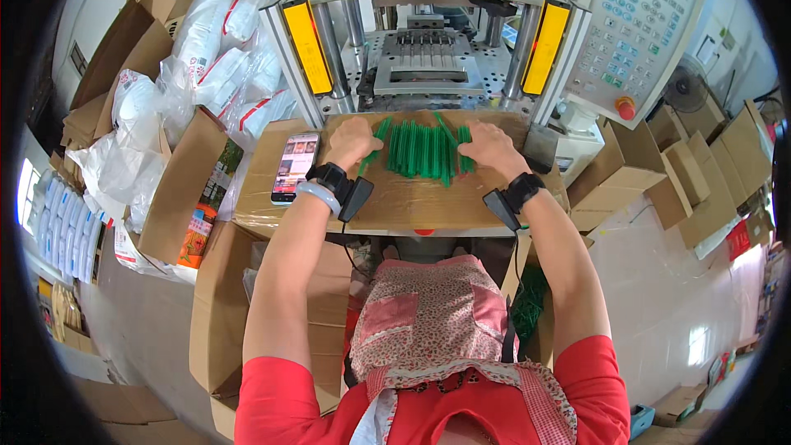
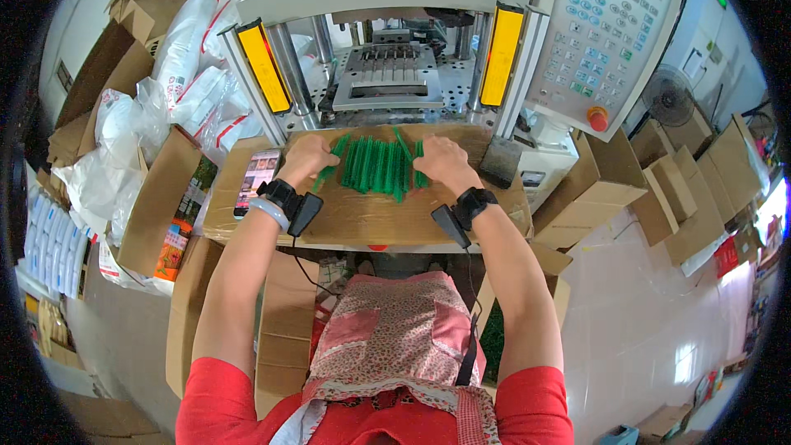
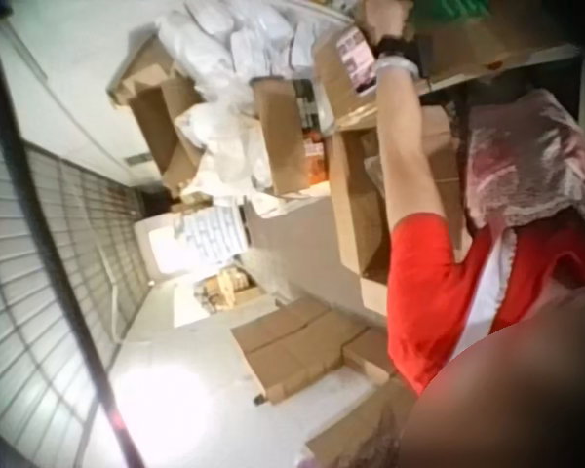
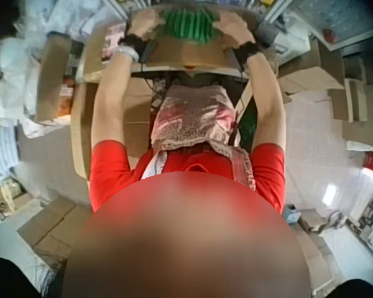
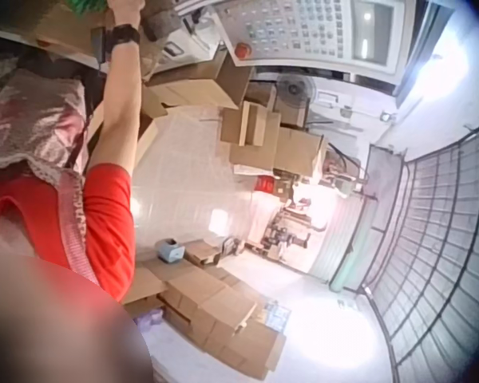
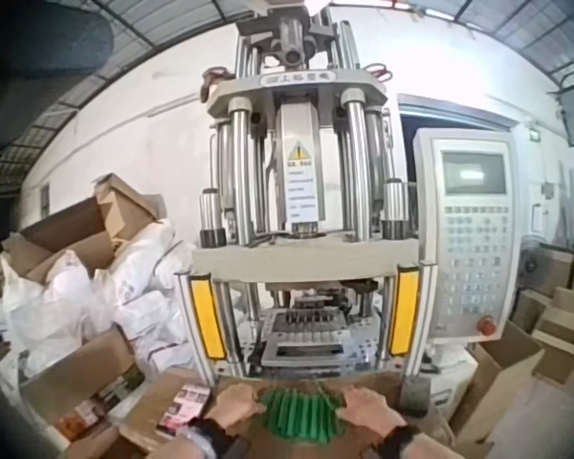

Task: Loading green plastic tubes into an industrial machine.

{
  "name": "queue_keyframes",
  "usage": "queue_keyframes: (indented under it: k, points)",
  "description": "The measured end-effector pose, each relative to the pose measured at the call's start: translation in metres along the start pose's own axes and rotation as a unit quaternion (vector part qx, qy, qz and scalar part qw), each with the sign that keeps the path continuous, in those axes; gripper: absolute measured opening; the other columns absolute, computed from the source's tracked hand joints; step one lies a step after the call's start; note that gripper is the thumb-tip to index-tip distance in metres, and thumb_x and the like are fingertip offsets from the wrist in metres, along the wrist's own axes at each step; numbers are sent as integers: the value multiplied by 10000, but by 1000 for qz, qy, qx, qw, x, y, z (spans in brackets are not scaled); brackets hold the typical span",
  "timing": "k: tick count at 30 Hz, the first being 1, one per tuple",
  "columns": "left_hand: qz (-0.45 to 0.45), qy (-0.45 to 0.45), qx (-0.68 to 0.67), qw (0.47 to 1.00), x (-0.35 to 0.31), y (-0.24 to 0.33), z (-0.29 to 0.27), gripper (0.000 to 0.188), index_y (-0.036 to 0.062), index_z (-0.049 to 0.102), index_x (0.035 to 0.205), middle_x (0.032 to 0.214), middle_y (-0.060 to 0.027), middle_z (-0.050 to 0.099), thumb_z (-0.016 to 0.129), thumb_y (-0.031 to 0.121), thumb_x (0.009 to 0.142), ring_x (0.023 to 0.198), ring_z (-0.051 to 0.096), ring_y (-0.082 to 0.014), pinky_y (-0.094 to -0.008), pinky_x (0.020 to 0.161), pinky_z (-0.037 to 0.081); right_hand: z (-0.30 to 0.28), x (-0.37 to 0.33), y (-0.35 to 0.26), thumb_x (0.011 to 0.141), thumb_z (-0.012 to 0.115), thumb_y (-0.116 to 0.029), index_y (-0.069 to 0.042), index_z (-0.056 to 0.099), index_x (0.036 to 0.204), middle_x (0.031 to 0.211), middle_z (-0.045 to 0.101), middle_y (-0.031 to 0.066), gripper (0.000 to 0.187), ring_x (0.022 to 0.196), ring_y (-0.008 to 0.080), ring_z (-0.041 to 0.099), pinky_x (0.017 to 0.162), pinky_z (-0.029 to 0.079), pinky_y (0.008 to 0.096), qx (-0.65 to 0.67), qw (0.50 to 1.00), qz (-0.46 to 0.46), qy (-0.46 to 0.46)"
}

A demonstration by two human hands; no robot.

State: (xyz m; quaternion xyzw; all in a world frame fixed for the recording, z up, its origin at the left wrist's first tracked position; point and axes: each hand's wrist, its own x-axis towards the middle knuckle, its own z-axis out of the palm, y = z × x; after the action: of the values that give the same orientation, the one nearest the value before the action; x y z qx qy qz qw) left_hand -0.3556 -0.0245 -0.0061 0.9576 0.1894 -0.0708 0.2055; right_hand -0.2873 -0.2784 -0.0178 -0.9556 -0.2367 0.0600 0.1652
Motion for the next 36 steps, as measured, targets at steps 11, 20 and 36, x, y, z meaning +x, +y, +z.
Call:
queue_keyframes:
  k: [11, 20, 36]
  points:
    - [67, 97, 49, 992, 8, 1, 12, 307, 34, 642, 886, 954, -178, 647, 735, 218, 657, 915, 625, -323, -403, 770, 505, 7, 15, 14, 720, 597, -193, -10, 489, 1135, 1076, 596, 213, 466, 1025, 365, 568, 857, 469, 448, -60, 998, -8, 11]
    - [181, 230, 69, 954, 15, -9, 26, 211, 69, 622, 827, 749, -159, 627, 723, 139, 656, 734, 621, -314, -411, 647, 474, -4, 7, 22, 696, 615, -171, -1, 471, 1147, 964, 604, 233, 503, 919, 339, 611, 733, 507, 426, -47, 994, -73, 70]
    - [143, 43, -376, 914, 117, 58, -44, 121, -29, 584, 716, 666, -93, 582, 691, 25, 696, 565, 578, -163, -302, 482, 468, -50, 158, -16, 720, 646, -150, 61, 503, 967, 789, 604, 172, 354, 589, 253, 621, 500, 509, 387, 297, 955, -19, 14]
